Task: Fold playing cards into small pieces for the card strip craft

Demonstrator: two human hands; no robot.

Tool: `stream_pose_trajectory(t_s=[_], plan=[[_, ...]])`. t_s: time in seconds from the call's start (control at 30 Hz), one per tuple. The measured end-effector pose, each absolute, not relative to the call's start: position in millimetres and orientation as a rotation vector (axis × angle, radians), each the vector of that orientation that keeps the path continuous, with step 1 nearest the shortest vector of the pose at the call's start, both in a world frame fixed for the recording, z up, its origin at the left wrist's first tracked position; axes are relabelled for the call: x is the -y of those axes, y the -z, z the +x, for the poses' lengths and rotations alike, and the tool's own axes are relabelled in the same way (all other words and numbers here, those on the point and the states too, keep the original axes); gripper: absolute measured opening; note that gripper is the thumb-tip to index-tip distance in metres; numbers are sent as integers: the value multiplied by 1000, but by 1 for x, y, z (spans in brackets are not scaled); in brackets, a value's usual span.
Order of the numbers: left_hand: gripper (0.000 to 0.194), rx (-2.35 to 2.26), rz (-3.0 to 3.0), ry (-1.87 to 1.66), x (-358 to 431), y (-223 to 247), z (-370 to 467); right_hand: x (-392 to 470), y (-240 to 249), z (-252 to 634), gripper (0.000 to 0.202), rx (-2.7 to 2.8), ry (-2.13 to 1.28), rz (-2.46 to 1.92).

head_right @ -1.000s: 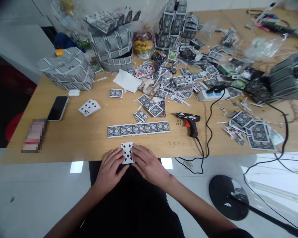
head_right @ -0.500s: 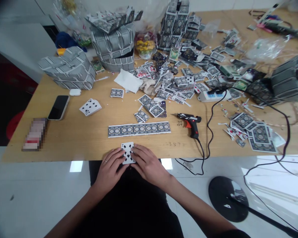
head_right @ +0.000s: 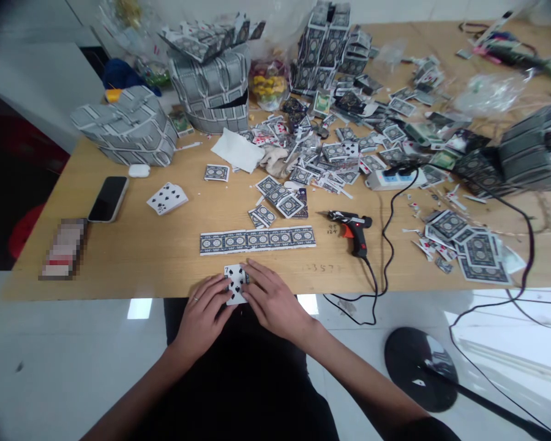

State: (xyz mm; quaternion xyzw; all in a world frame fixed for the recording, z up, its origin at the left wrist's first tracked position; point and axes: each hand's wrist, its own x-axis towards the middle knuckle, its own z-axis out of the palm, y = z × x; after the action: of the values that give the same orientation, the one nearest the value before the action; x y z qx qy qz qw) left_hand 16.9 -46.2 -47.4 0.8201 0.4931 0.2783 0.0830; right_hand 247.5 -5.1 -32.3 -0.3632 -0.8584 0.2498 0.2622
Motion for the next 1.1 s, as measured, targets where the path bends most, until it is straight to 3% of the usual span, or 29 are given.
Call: stream_pose_trajectory(t_s=[0.33,1.1], plan=[[13,-1465,2455,-836,44,42,17,21,40,254,46,2319,-642,-960],[3,-1368,2437,-929,38,43,9,27,42,243,30,2200,-546,-953]])
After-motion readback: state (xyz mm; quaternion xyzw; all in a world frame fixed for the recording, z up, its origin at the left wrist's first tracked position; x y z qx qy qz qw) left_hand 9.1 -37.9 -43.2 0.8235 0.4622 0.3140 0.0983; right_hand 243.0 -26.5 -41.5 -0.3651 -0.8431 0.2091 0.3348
